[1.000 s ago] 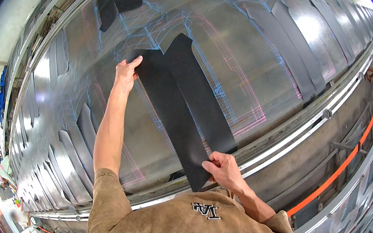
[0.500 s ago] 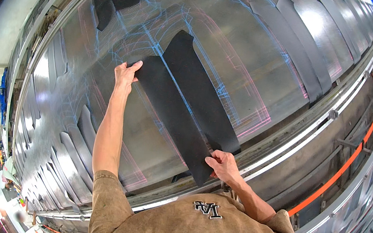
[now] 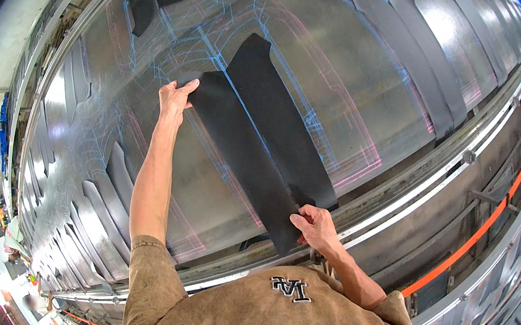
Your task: The person repeatedly picks up black rectangular material pieces and places them onto a large, curved, reflective surface marked with blue and pink grid lines. They align the pieces with the grid and smooth them down with their hands, repeating this process for multiple pieces.
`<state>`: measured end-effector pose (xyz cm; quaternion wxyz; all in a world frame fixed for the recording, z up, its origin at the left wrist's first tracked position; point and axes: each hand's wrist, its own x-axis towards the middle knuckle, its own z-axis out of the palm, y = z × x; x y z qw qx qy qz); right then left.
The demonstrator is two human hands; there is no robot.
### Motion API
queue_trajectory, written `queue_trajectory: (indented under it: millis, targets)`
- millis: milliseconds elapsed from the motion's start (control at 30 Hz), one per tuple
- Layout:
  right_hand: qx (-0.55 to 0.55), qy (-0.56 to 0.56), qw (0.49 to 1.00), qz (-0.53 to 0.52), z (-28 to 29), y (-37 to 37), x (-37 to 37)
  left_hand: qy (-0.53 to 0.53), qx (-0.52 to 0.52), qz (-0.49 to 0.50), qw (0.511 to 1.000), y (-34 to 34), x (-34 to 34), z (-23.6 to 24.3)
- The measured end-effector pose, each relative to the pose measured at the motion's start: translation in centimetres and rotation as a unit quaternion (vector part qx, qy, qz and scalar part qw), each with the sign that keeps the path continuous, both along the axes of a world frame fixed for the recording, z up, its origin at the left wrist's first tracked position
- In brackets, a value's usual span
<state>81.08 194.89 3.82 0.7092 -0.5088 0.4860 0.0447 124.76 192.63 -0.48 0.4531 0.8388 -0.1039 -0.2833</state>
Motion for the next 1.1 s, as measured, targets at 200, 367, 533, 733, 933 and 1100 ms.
queue_trajectory:
  millis: [200,367,533,733,933,1100]
  targets:
    - [-0.005,0.008,1.0,0.012,-0.8,0.2,-0.2,-0.005,-0.003,-0.006,1.0,0.1,-0.1,-0.1]
    - [-0.002,0.031,0.999,-0.006,-1.1,0.3,-0.3,-0.022,0.001,0.002,1.0,0.0,-0.1,-0.5]
    - [-0.001,0.064,0.998,-0.02,-0.5,0.2,0.5,-0.011,-0.02,0.012,1.0,0.1,0.2,-0.9]
    - [-0.017,0.069,0.997,-0.01,-0.6,0.3,0.5,-0.017,0.022,-0.007,1.0,-0.1,0.0,-0.3]
    - [-0.024,0.069,0.997,-0.018,-0.9,0.5,0.6,-0.044,0.015,-0.003,0.999,-0.1,0.1,-0.7]
    - [-0.032,0.074,0.997,-0.02,-0.8,0.6,0.7,-0.048,0.019,0.004,0.999,-0.2,0.0,-0.8]
